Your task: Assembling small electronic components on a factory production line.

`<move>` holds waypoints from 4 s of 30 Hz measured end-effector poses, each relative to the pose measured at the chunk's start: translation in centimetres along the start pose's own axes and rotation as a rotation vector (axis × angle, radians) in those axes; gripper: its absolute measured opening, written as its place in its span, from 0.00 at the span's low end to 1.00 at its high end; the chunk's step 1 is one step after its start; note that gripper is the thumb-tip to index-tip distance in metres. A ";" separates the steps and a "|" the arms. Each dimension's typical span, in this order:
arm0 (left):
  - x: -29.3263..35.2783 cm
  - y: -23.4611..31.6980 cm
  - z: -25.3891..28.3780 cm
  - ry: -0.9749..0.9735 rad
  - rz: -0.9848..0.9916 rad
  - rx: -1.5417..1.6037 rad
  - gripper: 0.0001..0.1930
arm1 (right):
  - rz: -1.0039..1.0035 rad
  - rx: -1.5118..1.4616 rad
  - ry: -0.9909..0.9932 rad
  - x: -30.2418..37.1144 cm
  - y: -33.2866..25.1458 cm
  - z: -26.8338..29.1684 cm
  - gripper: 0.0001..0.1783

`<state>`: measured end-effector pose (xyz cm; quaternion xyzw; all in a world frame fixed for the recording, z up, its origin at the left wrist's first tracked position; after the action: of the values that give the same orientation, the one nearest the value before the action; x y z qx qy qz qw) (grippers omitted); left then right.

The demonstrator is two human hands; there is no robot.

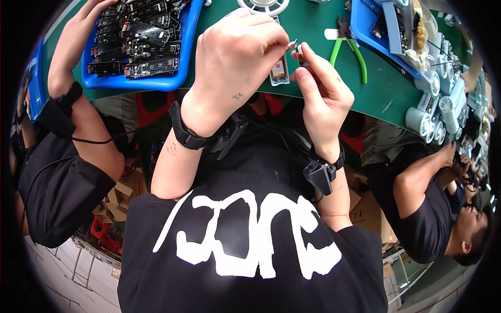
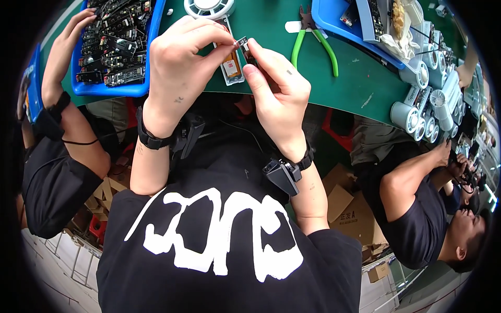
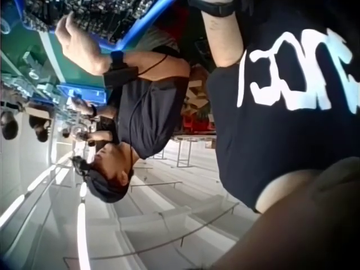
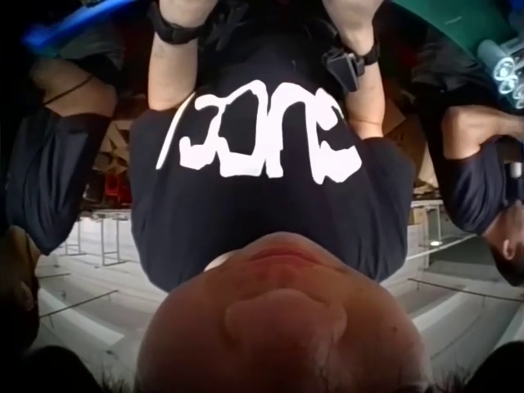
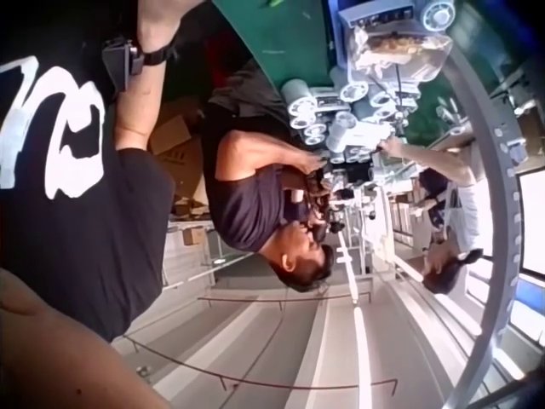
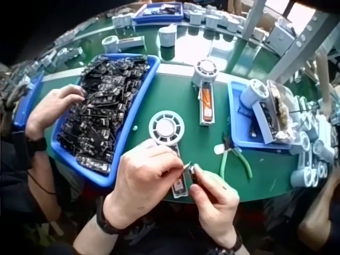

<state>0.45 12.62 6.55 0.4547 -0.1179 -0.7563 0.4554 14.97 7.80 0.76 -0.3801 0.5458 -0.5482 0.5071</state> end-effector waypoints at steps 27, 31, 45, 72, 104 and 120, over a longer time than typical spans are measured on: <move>-0.7 -0.2 -0.3 -0.140 0.030 0.069 0.06 | -0.101 0.085 -0.210 -2.5 -0.7 -0.4 0.19; -0.3 -0.4 -0.4 -0.142 0.009 0.098 0.08 | -0.149 0.101 -0.264 -2.5 -0.5 -0.3 0.18; -2.1 0.9 -1.2 -0.362 -0.100 0.022 0.05 | -0.143 0.110 -0.434 -4.1 -0.4 -0.6 0.17; 1.6 -2.1 1.1 0.159 0.145 0.070 0.06 | -0.287 -0.096 -0.174 -5.4 0.0 -1.5 0.16; 3.5 -1.6 1.5 0.148 0.041 -0.002 0.18 | 0.421 0.505 0.099 -1.5 -5.4 -3.1 0.15; 5.8 -4.2 1.2 0.154 0.401 0.404 0.19 | 0.388 0.674 0.229 -0.3 -5.3 -5.6 0.16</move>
<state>-3.93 10.07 1.34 0.5596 -0.3186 -0.5758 0.5037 8.81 8.71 5.36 -0.0188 0.4499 -0.6293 0.6334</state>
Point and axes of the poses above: each hand's wrist, its own x-axis away from the middle knuckle, its own z-axis out of the back of the hand, y = z × x, the point moved 10 cm from there along -x, towards the middle knuckle, and after that the axes turned 9 degrees about y, right-handed, at the moved point
